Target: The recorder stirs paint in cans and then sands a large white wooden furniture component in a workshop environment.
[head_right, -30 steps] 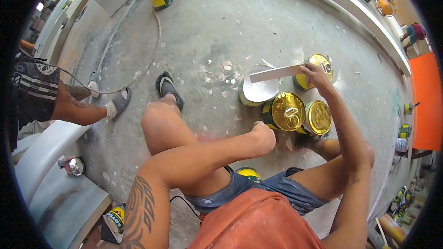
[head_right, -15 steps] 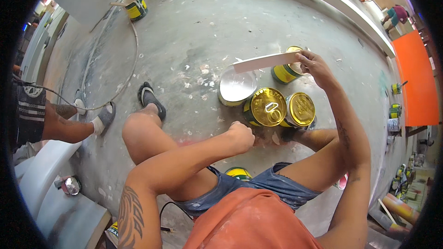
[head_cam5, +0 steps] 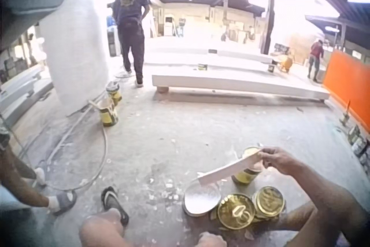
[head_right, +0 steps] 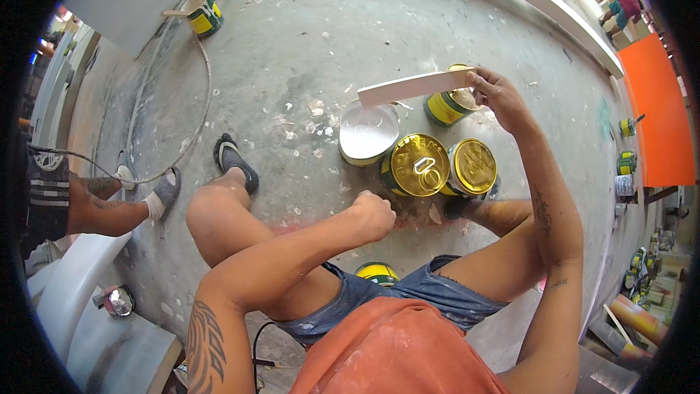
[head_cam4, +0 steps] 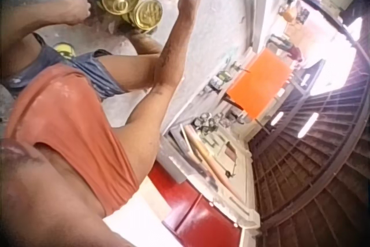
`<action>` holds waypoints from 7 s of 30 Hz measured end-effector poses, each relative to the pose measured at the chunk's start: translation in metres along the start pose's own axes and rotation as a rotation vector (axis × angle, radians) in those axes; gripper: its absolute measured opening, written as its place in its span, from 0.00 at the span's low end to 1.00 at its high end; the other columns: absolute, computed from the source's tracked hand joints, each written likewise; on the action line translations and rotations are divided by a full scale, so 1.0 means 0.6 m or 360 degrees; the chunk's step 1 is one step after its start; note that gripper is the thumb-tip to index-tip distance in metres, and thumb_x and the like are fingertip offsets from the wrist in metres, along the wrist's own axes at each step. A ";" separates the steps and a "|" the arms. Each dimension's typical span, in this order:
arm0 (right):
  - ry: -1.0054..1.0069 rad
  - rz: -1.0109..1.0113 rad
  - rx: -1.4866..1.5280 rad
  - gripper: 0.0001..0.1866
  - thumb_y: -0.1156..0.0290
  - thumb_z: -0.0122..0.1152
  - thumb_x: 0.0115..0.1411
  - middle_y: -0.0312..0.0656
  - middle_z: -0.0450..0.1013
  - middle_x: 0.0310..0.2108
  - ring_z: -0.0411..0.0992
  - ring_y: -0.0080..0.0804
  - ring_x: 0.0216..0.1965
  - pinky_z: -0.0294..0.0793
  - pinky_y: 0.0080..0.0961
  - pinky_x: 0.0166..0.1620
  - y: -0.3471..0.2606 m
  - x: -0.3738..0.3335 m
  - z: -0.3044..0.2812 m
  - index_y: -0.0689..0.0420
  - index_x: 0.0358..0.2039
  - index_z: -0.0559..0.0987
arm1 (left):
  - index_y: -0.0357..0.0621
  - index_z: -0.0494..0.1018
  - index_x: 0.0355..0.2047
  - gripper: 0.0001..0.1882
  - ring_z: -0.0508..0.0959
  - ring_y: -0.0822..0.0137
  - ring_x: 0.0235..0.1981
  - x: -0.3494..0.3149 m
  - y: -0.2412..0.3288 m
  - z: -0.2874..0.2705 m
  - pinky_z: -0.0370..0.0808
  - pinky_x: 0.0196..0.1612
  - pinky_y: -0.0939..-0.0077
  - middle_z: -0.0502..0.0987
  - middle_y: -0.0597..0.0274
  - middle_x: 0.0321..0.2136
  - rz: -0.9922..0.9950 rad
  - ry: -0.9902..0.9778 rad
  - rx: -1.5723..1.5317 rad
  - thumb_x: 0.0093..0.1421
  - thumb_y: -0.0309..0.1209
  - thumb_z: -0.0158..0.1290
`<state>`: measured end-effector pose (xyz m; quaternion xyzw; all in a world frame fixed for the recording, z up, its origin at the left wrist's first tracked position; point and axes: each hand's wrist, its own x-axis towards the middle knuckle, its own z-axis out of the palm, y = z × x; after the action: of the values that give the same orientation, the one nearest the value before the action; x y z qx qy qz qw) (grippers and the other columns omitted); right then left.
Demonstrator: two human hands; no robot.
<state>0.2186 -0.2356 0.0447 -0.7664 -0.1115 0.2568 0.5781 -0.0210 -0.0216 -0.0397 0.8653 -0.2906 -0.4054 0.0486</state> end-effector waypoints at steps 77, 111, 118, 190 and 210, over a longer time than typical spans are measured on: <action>0.0143 -0.0733 -0.1089 0.11 0.68 0.61 0.65 0.49 0.79 0.32 0.77 0.38 0.32 0.75 0.33 0.38 0.043 0.050 0.221 0.63 0.41 0.78 | 0.64 0.74 0.58 0.24 0.74 0.56 0.59 0.114 0.039 0.024 0.63 0.61 0.42 0.76 0.63 0.58 -0.0364 -0.0661 0.0139 0.64 0.50 0.50; -0.0347 -0.0963 -0.2288 0.10 0.68 0.59 0.58 0.52 0.76 0.33 0.75 0.55 0.37 0.75 0.46 0.42 0.144 0.151 0.348 0.61 0.33 0.81 | 0.65 0.71 0.60 0.38 0.77 0.63 0.54 0.066 0.033 -0.030 0.66 0.59 0.49 0.81 0.71 0.52 -0.0131 -0.0330 0.0130 0.58 0.72 0.42; -0.0289 -0.1013 -0.1659 0.09 0.67 0.60 0.59 0.51 0.75 0.32 0.75 0.53 0.36 0.73 0.46 0.38 0.143 0.109 0.381 0.60 0.29 0.79 | 0.66 0.72 0.59 0.35 0.77 0.62 0.53 0.098 0.030 -0.011 0.68 0.58 0.50 0.81 0.72 0.51 -0.0127 -0.0225 0.0153 0.56 0.66 0.52; -0.0335 -0.1135 -0.1754 0.06 0.68 0.60 0.60 0.46 0.78 0.37 0.76 0.51 0.38 0.74 0.42 0.41 0.149 0.114 0.356 0.55 0.34 0.81 | 0.56 0.78 0.55 0.28 0.78 0.54 0.51 0.090 0.026 -0.012 0.74 0.52 0.46 0.80 0.61 0.50 -0.0122 -0.0106 0.0051 0.53 0.47 0.65; -0.0686 -0.0892 -0.1550 0.08 0.67 0.64 0.58 0.49 0.77 0.33 0.76 0.54 0.36 0.74 0.43 0.39 0.138 0.112 0.347 0.59 0.33 0.81 | 0.57 0.79 0.53 0.26 0.80 0.52 0.48 0.106 0.023 -0.012 0.77 0.49 0.43 0.81 0.59 0.48 -0.0036 -0.0068 0.0107 0.53 0.44 0.66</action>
<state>0.1559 -0.0573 -0.0927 -0.8151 -0.5288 0.1636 0.1707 0.0100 -0.0688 -0.0733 0.8609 -0.2951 -0.4144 0.0088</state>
